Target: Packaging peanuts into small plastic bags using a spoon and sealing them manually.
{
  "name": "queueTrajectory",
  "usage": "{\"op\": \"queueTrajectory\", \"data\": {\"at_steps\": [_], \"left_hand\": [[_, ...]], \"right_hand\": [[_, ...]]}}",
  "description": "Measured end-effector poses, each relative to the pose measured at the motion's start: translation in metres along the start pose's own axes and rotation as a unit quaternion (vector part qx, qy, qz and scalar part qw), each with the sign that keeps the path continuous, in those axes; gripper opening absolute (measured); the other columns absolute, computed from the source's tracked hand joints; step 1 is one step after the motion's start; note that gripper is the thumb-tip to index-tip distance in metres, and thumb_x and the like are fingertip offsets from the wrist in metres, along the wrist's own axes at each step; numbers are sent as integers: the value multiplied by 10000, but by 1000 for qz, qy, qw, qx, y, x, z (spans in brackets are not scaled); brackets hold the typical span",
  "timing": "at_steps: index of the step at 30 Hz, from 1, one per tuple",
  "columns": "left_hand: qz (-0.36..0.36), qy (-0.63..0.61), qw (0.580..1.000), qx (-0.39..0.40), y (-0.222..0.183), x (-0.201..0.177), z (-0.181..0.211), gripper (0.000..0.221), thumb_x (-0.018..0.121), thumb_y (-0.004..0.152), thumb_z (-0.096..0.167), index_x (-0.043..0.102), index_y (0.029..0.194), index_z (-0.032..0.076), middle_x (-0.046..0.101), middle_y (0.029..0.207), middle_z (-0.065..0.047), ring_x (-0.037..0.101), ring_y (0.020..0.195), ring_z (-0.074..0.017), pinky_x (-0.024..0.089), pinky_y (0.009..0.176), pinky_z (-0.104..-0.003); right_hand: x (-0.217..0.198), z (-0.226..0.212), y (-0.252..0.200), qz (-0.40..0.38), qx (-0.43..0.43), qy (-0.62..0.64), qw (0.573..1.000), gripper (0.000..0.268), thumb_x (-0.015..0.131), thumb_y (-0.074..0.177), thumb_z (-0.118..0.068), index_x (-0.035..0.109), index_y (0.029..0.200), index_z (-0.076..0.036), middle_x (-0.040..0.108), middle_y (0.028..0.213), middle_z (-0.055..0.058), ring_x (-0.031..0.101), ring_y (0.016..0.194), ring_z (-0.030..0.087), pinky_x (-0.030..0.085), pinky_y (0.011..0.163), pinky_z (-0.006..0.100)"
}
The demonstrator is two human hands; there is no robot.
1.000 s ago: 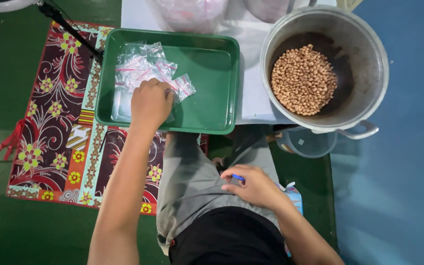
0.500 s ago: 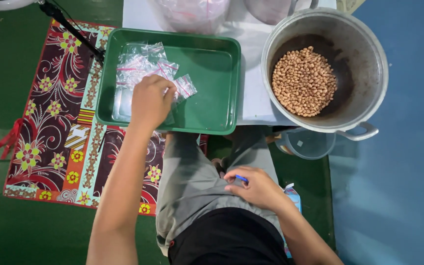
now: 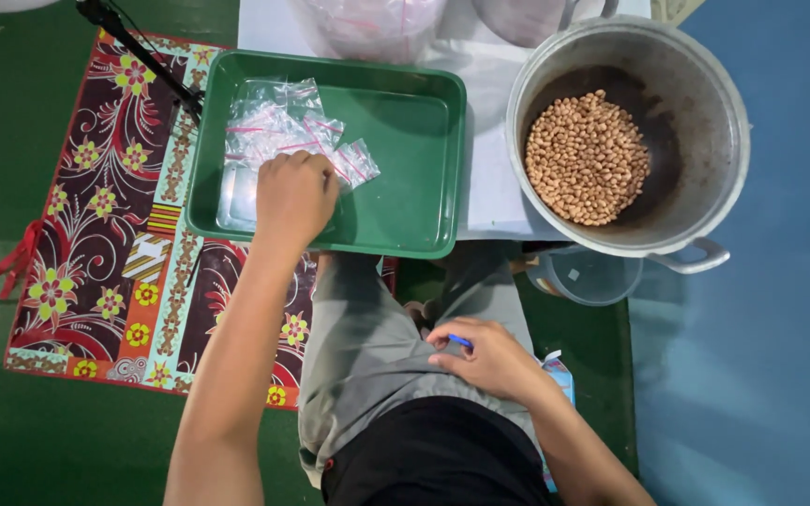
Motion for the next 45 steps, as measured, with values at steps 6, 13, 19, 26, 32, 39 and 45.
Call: {"op": "queueTrajectory", "data": {"at_steps": [6, 13, 19, 26, 32, 39, 45], "left_hand": [[75, -307, 945, -87, 2, -48, -7, 77, 661, 1041, 210, 697, 1034, 143, 725, 956, -139, 696, 1012, -405, 516, 920, -488], [105, -568, 803, -148, -2, -95, 9, 107, 428, 1121, 230, 455, 1071, 140, 765, 1128, -121, 690, 1190, -208, 416, 1129, -348], [174, -604, 763, -152, -22, -99, 27, 146, 394, 1135, 222, 415, 1050, 106, 608, 914, -65, 731, 1153, -338, 467, 1147, -444], [246, -593, 741, -199, -53, -83, 49, 258, 436, 1125, 330, 450, 1055, 83, 629, 770, -59, 761, 831, -237, 614, 888, -419], [81, -508, 845, -146, -118, -44, 95, 184, 554, 1048, 288, 624, 946, 151, 646, 553, -24, 688, 528, -265, 584, 636, -381], [-57, -427, 902, 35, -149, -29, 110, 334, 760, 883, 202, 656, 1195, 145, 669, 671, -11, 629, 526, -206, 478, 504, -342], [-195, -594, 767, -145, -150, -34, 87, 366, 840, 737, 19, 760, 1093, 53, 760, 848, -28, 640, 717, -99, 534, 692, -234]], "right_hand": [[0, 7, 0, 5, 7, 1, 1000, 182, 825, 792, -159, 782, 967, -183, 769, 872, 23, 622, 586, 202, 526, 528, 326], [3, 3, 4, 24, 1, 41, 999, 185, 832, 771, -104, 797, 946, -154, 764, 829, 34, 557, 531, 157, 491, 501, 285], [6, 2, 10, 61, 1, 101, 993, 187, 843, 776, -90, 816, 951, -147, 756, 804, 21, 532, 522, 116, 460, 482, 237], [17, 15, 20, 98, 14, 197, 975, 459, 873, 763, -48, 751, 1201, -108, 802, 924, 69, 473, 513, 88, 403, 480, 205], [17, 5, 17, 130, -4, 258, 957, 943, 956, 648, 12, 516, 1473, -105, 717, 1228, 124, 470, 529, 83, 408, 493, 197], [23, 24, 17, 85, 82, 206, 971, 70, 781, 833, -6, 820, 888, 12, 707, 679, 19, 532, 588, 78, 440, 544, 217], [9, 40, 18, 148, 85, 252, 952, 92, 791, 812, 14, 805, 901, 29, 829, 887, 93, 685, 721, 134, 550, 714, 244]]}}
Point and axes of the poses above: each hand's wrist, its own y-axis towards the middle knuckle, its own x-axis out of the palm, z = x × y, the point moved 4 cm from there along y, towards the middle knuckle
